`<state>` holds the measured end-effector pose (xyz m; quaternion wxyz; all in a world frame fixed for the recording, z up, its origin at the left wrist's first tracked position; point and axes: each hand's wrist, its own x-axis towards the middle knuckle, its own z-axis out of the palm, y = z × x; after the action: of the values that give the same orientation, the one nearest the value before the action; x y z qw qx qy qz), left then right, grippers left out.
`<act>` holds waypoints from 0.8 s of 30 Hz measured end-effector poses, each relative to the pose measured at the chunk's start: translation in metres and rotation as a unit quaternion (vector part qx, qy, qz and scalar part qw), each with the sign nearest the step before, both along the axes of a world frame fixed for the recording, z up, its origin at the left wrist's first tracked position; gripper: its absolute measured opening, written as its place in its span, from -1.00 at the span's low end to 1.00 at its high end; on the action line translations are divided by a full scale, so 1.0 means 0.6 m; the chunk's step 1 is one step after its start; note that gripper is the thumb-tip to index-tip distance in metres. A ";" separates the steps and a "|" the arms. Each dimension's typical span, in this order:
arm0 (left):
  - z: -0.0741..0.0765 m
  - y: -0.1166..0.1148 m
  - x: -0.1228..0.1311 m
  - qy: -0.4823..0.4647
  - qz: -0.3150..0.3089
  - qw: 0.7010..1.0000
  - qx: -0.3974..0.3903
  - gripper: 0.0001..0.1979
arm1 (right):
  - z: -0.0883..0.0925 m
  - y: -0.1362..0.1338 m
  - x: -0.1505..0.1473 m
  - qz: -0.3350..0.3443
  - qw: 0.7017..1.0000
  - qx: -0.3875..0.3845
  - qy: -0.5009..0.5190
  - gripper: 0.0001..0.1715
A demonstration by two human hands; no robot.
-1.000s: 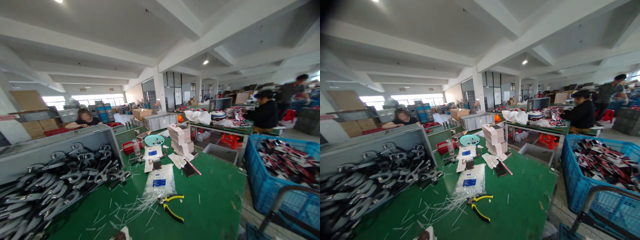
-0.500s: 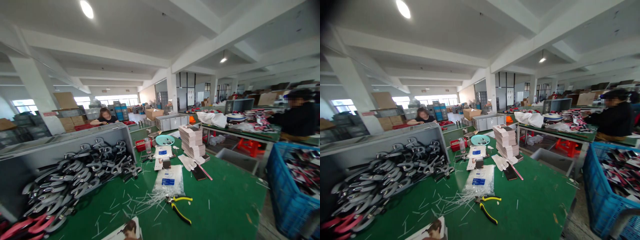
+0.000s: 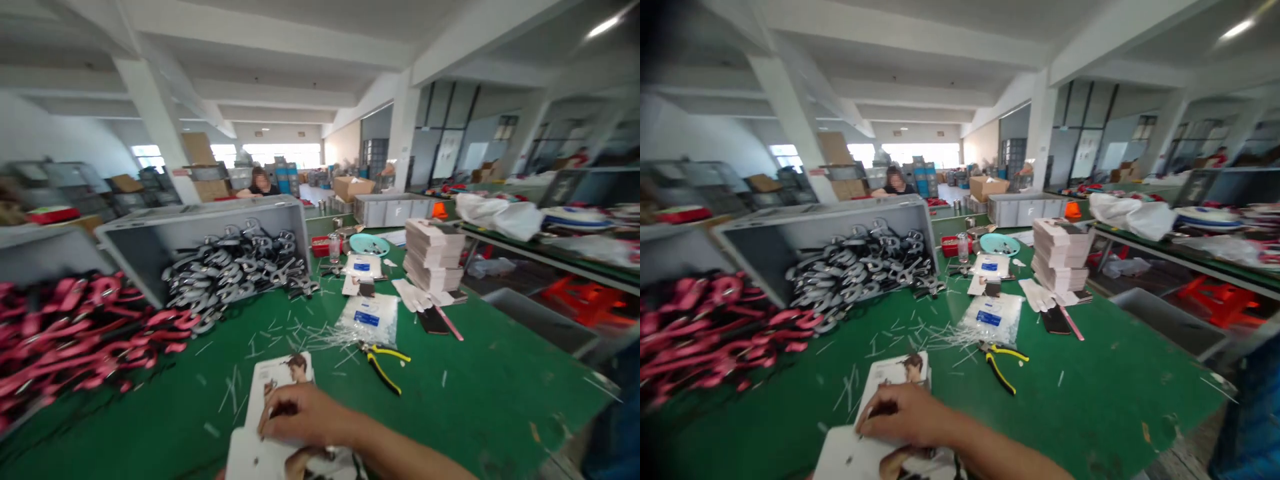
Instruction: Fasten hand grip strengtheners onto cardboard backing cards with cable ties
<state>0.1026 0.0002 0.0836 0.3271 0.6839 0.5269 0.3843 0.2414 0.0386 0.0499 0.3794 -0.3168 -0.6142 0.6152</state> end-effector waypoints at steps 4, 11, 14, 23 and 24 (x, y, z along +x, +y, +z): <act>-0.029 -0.051 -0.077 -0.039 0.001 0.999 -0.031 -0.79 | 0.021 -0.017 0.002 0.013 0.999 -0.005 -0.039 -0.70; -0.052 -0.075 -0.113 -0.076 -0.060 0.994 -0.047 -0.78 | 0.021 -0.026 -0.009 0.039 0.995 -0.052 -0.080 -0.66; -0.054 -0.083 -0.119 -0.079 -0.061 0.994 -0.035 -0.77 | 0.024 -0.032 -0.010 0.044 0.992 -0.035 -0.110 -0.67; -0.078 -0.096 -0.137 -0.127 -0.036 0.991 -0.028 -0.79 | 0.034 -0.042 -0.014 0.052 0.985 0.033 -0.164 -0.74; -0.082 -0.096 -0.135 -0.142 -0.016 0.989 -0.046 -0.81 | 0.035 -0.043 -0.015 0.060 0.983 0.045 -0.170 -0.75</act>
<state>0.0218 -0.0574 0.0346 0.4359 0.6149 0.4816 0.4472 0.2324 0.0126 0.0707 0.2454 -0.3623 -0.7147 0.5456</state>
